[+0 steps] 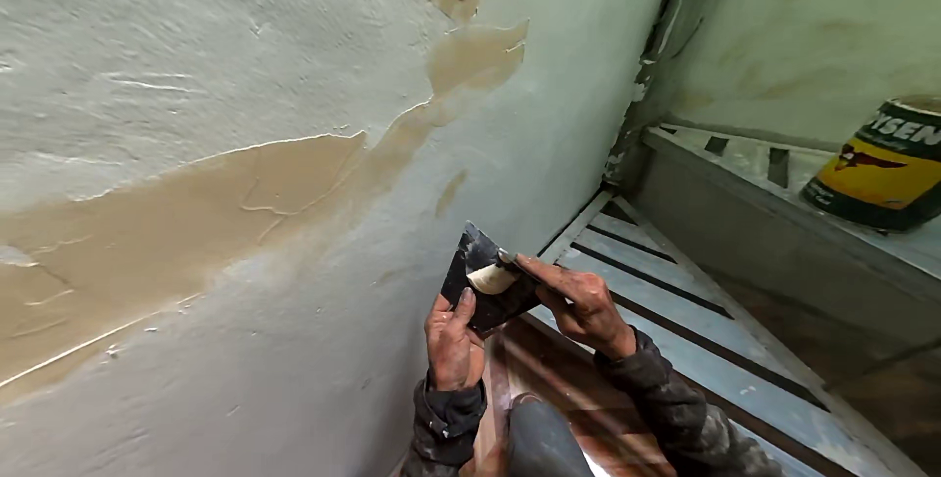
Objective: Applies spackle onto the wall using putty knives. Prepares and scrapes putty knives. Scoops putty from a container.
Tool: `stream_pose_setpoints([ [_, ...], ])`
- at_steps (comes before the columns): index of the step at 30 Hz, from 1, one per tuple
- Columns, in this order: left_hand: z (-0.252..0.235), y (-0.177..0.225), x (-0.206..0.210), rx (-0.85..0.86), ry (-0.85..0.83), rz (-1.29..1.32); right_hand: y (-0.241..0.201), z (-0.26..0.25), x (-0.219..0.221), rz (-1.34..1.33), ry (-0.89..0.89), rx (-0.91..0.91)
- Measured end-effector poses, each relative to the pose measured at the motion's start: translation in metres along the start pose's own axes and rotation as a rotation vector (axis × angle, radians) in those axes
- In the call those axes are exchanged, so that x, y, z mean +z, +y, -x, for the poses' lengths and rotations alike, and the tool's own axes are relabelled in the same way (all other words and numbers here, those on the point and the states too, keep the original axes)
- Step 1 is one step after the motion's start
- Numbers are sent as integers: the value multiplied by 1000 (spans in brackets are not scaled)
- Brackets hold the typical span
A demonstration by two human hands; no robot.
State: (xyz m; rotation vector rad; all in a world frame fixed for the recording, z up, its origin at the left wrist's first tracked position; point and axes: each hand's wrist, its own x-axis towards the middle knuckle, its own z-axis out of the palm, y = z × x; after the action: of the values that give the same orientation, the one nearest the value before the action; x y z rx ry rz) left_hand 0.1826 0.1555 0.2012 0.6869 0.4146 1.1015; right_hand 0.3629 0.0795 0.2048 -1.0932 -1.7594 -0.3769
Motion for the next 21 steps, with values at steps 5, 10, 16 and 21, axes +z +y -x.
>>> stream_pose_setpoints([
  [5, -8, 16, -6, 40, 0, 54, 15, -1, -23, 29, -167, 80],
  [10, -4, 21, -13, 102, 33, 12, 63, -96, -51, 145, 379, 440],
  [16, 20, 1, -42, 66, 79, -93, 133, -241, -60, 239, 499, 540],
  [21, 29, -8, -75, 22, 180, -120, 136, -271, -54, 228, 474, 605],
])
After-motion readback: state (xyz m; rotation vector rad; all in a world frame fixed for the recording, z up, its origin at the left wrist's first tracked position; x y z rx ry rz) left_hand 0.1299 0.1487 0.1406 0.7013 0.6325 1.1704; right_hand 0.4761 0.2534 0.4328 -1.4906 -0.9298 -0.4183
